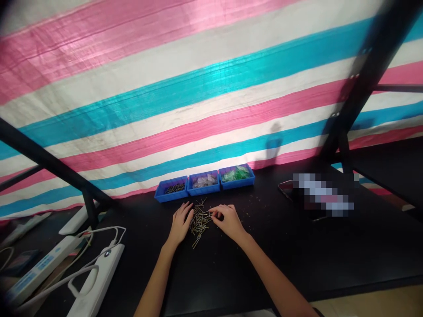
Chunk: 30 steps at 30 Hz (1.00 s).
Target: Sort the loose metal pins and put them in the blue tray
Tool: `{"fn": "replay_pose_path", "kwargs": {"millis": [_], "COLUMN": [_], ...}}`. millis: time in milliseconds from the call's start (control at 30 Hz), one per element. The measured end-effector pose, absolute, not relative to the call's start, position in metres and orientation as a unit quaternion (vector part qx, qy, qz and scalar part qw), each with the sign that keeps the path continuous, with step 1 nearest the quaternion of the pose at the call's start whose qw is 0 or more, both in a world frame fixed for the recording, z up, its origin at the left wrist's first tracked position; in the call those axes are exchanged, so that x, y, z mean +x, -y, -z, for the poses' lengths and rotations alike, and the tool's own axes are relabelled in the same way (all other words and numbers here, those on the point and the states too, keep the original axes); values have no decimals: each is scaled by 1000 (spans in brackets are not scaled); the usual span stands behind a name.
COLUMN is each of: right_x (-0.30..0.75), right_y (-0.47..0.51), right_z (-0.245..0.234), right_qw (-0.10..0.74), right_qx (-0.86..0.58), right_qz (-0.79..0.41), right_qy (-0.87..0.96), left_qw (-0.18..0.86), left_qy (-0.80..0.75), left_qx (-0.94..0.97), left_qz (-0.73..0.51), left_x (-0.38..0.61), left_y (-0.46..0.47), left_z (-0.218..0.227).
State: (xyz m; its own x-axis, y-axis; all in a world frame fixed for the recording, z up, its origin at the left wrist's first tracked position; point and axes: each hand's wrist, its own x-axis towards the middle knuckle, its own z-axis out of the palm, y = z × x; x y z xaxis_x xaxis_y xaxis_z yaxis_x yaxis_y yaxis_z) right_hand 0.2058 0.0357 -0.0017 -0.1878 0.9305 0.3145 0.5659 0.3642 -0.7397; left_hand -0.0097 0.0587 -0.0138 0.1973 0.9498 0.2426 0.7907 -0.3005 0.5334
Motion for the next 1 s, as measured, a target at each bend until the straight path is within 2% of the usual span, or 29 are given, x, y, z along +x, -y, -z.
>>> {"fn": "replay_pose_path", "kwargs": {"millis": [233,700,1000], "right_x": [208,203,198], "right_y": [-34,-32,-32], "right_z": [1,4,3], "right_qw": [357,358,389], "right_qx": [-548,-539,-533], "right_qz": [-195,-213,-193], "right_qy": [731,732,726], "left_qw": [135,128,190], "left_qy": [-571,-561,-517], "left_qx": [757,757,786], "left_qz": [-289,-309,-281], "left_x": [-10,-5,11], "left_y": [-58,-52,-44], "left_z": [11,-3,7]}}
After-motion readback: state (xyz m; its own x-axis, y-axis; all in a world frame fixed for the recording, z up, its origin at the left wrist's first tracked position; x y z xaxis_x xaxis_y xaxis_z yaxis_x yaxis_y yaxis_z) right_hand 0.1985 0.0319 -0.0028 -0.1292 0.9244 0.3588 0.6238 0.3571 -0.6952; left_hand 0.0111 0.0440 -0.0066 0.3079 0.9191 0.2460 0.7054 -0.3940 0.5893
